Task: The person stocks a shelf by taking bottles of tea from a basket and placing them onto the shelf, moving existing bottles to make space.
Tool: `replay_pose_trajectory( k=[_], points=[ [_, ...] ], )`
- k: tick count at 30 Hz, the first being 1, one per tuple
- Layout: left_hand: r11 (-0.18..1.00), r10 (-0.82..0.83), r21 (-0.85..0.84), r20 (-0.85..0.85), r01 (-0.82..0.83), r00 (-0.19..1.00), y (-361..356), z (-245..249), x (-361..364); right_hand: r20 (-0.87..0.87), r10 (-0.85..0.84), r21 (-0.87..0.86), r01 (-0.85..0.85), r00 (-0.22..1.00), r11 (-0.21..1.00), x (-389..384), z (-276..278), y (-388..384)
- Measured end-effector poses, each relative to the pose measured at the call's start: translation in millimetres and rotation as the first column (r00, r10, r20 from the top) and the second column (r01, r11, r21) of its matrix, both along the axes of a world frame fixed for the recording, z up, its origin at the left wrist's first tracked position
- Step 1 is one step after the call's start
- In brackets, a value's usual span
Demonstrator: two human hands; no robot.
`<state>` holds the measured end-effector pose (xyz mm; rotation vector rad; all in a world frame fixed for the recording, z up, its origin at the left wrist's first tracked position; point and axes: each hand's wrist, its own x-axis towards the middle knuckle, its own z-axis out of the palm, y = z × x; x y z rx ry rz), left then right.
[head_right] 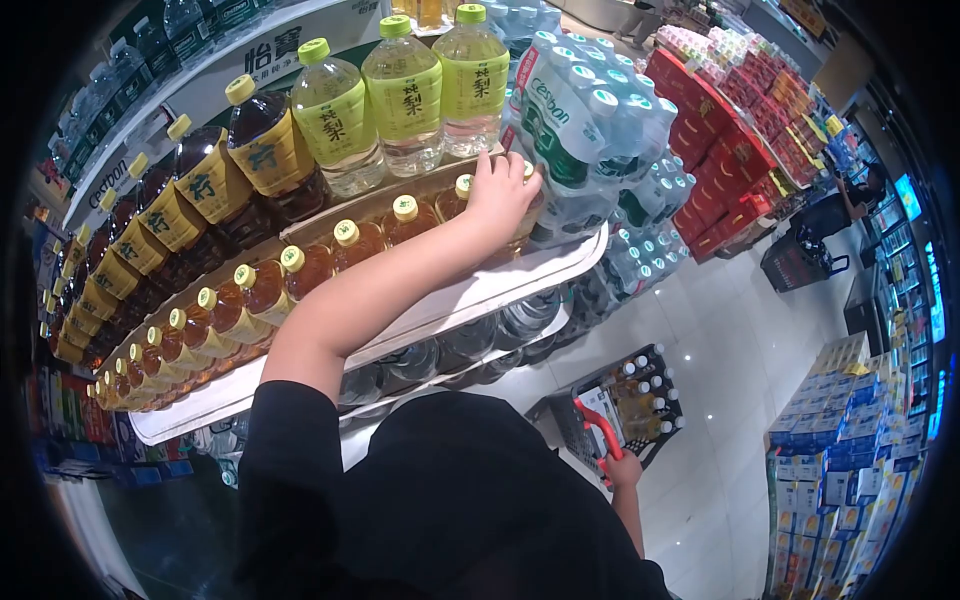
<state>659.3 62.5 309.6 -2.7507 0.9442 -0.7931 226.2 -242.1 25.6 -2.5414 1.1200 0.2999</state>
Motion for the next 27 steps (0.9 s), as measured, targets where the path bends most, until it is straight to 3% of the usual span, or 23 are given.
replay_pose_trajectory(
  k=[4, 6, 8, 12, 15, 18, 21, 24, 27],
  points=[
    [0.982, -0.187, 0.005, 0.144, 0.188, 0.972, 21.6, 52.1, -4.7, 0.031, 0.002, -0.007, -0.001, 1.0, 1.0, -2.1, -4.9, -1.7],
    [0.98, -0.182, 0.019, 0.476, 0.196, 0.861, 37.8, 84.5, 10.6, 0.031, 0.001, -0.017, -0.001, 1.0, 1.0, -2.5, -5.3, -1.7],
    [0.986, -0.115, -0.011, 0.675, 0.166, 0.729, 63.5, 133.8, 14.1, 0.028, -0.001, -0.021, 0.002, 1.0, 1.0, -1.8, -4.5, -0.5],
    [0.987, 0.095, -0.163, 0.531, -0.008, 0.842, 99.9, 192.4, 30.5, 0.026, -0.004, -0.025, 0.005, 1.0, 1.0, -0.3, 2.5, 3.4],
    [0.925, 0.239, -0.307, 0.004, -0.226, 0.971, 109.1, 212.0, 28.2, 0.026, -0.015, -0.021, 0.016, 1.0, 1.0, 0.5, 2.7, 3.6],
    [0.938, 0.237, -0.182, -0.282, -0.295, 0.929, 117.7, 218.6, 49.7, 0.022, -0.017, -0.022, 0.018, 1.0, 1.0, 0.4, 2.3, 3.1],
    [0.862, 0.293, -0.331, -0.291, -0.383, 0.911, 112.6, 220.5, 44.9, 0.022, -0.03, -0.006, 0.03, 0.999, 1.0, 0.5, 1.8, 3.1],
    [0.896, 0.316, -0.251, -0.222, -0.367, 0.922, 111.1, 215.8, 62.8, 0.026, -0.03, -0.005, 0.03, 0.999, 1.0, -1.3, 2.0, 2.1],
    [0.866, 0.311, -0.353, -0.172, -0.353, 0.935, 108.5, 210.7, 70.7, 0.043, -0.024, -0.016, 0.024, 0.999, 1.0, -2.4, -1.2, 1.0]
  ],
)
